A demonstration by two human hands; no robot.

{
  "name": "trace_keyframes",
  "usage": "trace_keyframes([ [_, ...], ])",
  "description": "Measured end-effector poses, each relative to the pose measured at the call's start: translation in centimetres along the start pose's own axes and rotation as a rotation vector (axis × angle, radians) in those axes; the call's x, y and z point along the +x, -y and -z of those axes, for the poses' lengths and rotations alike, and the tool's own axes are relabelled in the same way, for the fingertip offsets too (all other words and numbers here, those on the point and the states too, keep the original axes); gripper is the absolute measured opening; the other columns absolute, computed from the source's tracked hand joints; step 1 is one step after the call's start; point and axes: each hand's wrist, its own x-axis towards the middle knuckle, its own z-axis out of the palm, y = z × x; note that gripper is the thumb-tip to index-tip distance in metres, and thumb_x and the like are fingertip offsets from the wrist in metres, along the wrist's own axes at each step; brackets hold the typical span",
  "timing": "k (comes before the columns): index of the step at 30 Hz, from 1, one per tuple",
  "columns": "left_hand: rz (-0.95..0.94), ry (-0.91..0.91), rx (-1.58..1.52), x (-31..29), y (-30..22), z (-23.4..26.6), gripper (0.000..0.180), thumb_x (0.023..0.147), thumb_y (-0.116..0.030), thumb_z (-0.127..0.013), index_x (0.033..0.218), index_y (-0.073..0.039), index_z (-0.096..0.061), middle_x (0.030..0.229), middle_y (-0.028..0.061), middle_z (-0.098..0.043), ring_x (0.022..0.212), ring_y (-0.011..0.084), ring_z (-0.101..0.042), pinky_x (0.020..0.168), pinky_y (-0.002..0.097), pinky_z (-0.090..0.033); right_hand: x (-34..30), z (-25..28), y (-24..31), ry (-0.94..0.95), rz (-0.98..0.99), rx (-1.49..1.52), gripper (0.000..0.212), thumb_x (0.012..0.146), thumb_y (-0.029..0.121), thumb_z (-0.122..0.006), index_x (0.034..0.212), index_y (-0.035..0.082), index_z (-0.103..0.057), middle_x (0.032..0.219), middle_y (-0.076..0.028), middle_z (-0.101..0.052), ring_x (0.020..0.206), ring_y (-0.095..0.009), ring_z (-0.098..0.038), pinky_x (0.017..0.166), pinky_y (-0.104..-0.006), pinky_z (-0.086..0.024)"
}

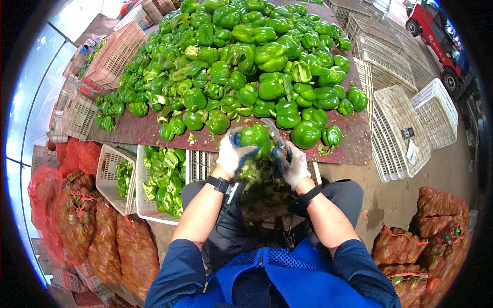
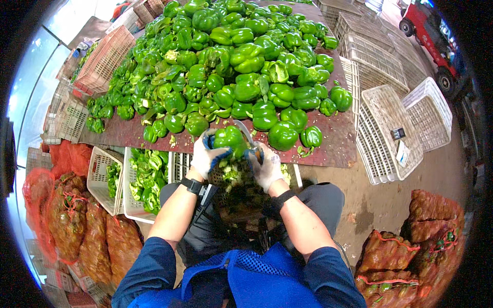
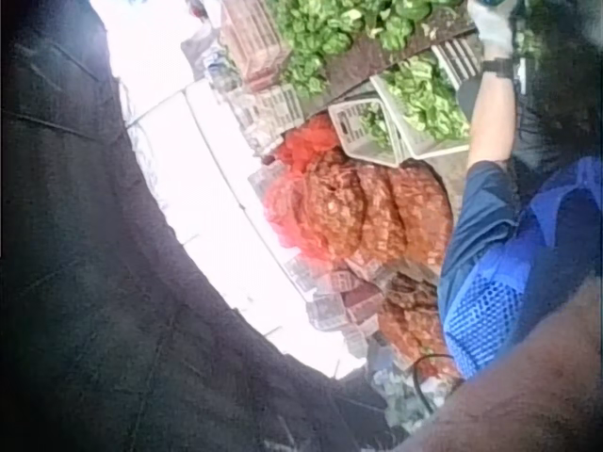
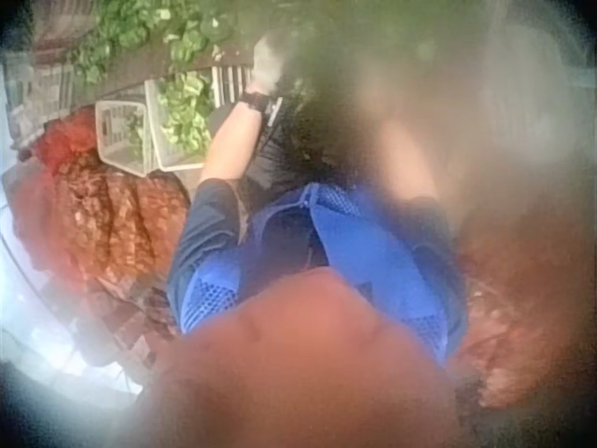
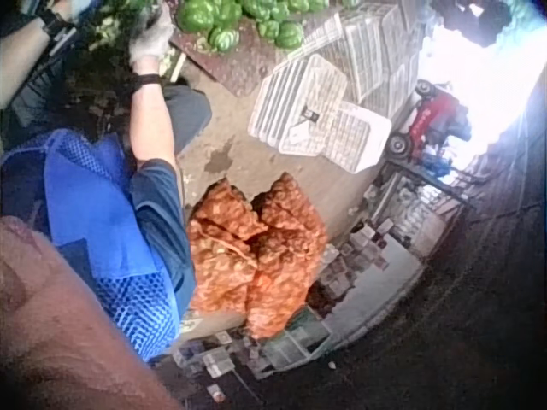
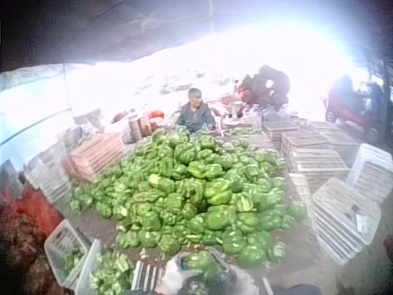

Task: Empty a large mesh bag of green peppers onto a sorting table and trim the stems using a small knife.

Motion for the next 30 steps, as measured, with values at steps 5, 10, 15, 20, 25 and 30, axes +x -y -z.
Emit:
trace_keyframes([
  [5, -0.134, -0.116, 0.377, 0.4, 2.2, -0.8, 0.069, 0.060, -0.016, -0.089, 0.119, -0.001, -0.057, 0.110, 0.0142, -0.066, 0.102, 0.0252, -0.064, 0.093, 0.0353, -0.049, 0.6, -0.2, 0.7, 0.179, -0.114, -0.124, 0.028, 0.089, 0.017, -0.064, 0.112, 0.003, -0.058, 0.096, -0.023, -0.065, 0.091, -0.043, -0.062, 0.078, -0.0442, -0.050],
  [10, -0.217, -0.173, 0.478, 0.1, 2.0, -1.7, 0.072, 0.057, -0.016, -0.090, 0.119, -0.001, -0.057, 0.111, 0.0157, -0.065, 0.103, 0.0299, -0.063, 0.094, 0.0375, -0.049, 0.5, -1.5, -0.6, 0.267, -0.183, -0.230, 0.029, 0.088, 0.016, -0.062, 0.113, 0.004, -0.056, 0.097, -0.025, -0.065, 0.094, -0.044, -0.062, 0.079, -0.0475, -0.050],
  [15, -0.160, -0.182, 0.431, 0.1, 2.3, -1.9, 0.071, 0.057, -0.016, -0.089, 0.119, 0.000, -0.057, 0.111, 0.0156, -0.065, 0.102, 0.0295, -0.063, 0.093, 0.0367, -0.049, 0.3, -3.1, -2.5, 0.385, -0.268, -0.478, 0.034, 0.086, 0.011, -0.060, 0.119, 0.006, -0.056, 0.102, -0.025, -0.066, 0.097, -0.043, -0.063, 0.084, -0.0492, -0.051],
  [20, -0.020, -0.173, 0.144, 1.2, 5.0, -0.7, 0.068, 0.061, -0.015, -0.088, 0.119, 0.002, -0.056, 0.105, 0.0147, -0.067, 0.096, 0.0231, -0.065, 0.089, 0.0338, -0.051, -0.4, -2.8, -2.4, 0.435, -0.310, -0.407, 0.028, 0.087, 0.014, -0.061, 0.112, 0.002, -0.057, 0.099, -0.025, -0.067, 0.097, -0.043, -0.063, 0.081, -0.0476, -0.050],
  [25, 0.189, -0.180, -0.524, 1.6, 4.0, 0.2, 0.035, 0.078, 0.003, -0.072, 0.110, 0.003, -0.059, 0.099, 0.0111, -0.068, 0.087, 0.0180, -0.066, 0.079, 0.0306, -0.056, -1.2, -0.9, -0.6, 0.235, -0.180, -0.074, 0.022, 0.089, 0.015, -0.064, 0.106, 0.001, -0.061, 0.084, -0.020, -0.067, 0.080, -0.035, -0.065, 0.073, -0.0424, -0.050],
  [30, 0.211, 0.003, -0.685, 0.6, 2.2, -1.0, 0.041, 0.080, 0.006, -0.067, 0.118, 0.000, -0.051, 0.106, 0.0111, -0.064, 0.091, 0.0198, -0.065, 0.079, 0.0330, -0.057, 0.7, -0.8, -1.0, 0.073, -0.612, 0.803, 0.027, 0.088, 0.018, -0.069, 0.108, 0.003, -0.061, 0.093, -0.013, -0.069, 0.083, -0.027, -0.067, 0.074, -0.0366, -0.052],
])
